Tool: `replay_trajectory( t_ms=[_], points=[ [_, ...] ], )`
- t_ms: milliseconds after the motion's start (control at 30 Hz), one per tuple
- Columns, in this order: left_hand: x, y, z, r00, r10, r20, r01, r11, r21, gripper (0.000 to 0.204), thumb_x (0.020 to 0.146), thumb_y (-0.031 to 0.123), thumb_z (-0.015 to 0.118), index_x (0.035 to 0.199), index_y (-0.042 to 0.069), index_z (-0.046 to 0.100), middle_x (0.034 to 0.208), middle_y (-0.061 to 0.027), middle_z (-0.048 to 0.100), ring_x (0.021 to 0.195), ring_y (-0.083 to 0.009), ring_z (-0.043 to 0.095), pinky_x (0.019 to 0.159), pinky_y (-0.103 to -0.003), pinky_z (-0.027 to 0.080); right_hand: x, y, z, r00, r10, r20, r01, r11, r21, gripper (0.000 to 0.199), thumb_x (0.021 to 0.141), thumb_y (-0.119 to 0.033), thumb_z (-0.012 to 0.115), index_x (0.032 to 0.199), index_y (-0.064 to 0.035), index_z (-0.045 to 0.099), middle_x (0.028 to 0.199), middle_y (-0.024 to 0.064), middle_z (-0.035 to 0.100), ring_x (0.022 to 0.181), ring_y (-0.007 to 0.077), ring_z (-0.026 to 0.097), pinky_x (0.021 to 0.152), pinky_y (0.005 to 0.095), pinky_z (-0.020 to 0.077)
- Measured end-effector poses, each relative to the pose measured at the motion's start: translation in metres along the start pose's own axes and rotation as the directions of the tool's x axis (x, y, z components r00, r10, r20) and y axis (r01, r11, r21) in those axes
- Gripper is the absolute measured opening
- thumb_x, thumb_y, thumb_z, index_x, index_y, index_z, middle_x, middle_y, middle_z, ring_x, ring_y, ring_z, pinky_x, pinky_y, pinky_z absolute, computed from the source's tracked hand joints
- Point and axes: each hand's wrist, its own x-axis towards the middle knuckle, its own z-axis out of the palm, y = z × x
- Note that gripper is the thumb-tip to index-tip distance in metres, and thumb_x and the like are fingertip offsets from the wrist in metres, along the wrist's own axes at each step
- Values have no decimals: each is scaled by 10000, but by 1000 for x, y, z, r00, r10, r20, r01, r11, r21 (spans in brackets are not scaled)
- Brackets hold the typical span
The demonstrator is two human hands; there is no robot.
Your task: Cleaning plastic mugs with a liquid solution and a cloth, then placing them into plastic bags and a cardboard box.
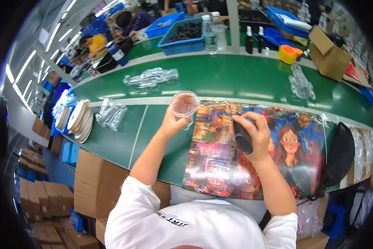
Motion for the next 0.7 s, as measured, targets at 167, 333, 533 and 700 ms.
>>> replay_trajectory(
  t_ms=[167, 333, 533, 700],
  points=[
    [-8, -2, 16, 970, -101, 219, 96, 995, 32, 566, 627, 115, 619, 1153, 13, 436, 1011, -76, 532, 980, -172, 531, 846, -281, 425, 3, 6, -8, 835, 532, -139, -278, 627, 728, 349, 787, -105, 620, 1110, -74, 493, 992, 67, 545, 835, 148, 522, 736, 296, 450],
    [-14, -7, 35, 985, -61, 162, 33, 985, 170, 569, 611, 47, 662, 1138, 31, 447, 1012, -64, 530, 996, -161, 519, 883, -313, 414, 0, -6, -24, 745, 659, 102, -290, 183, 939, 419, 791, -107, 613, 1149, -58, 401, 985, 112, 553, 871, 165, 538, 793, 299, 447],
    [-14, 2, 47, 998, 14, 55, -37, 897, 441, 588, 607, 117, 790, 1095, 24, 476, 993, -68, 533, 931, -166, 535, 830, -295, 433, -4, -11, -15, 911, 385, -147, -46, 451, 891, 439, 755, -91, 637, 1112, -62, 384, 1011, 151, 547, 945, 203, 543, 880, 338, 428],
    [-15, 3, 44, 997, 3, 78, -39, 880, 472, 582, 604, 128, 794, 1085, 23, 482, 998, -71, 530, 921, -173, 538, 820, -287, 433, -10, -12, -10, 939, 338, -64, -108, 467, 878, 437, 752, -68, 636, 1108, -57, 383, 1029, 152, 541, 968, 216, 535, 880, 349, 428]
  ],
)
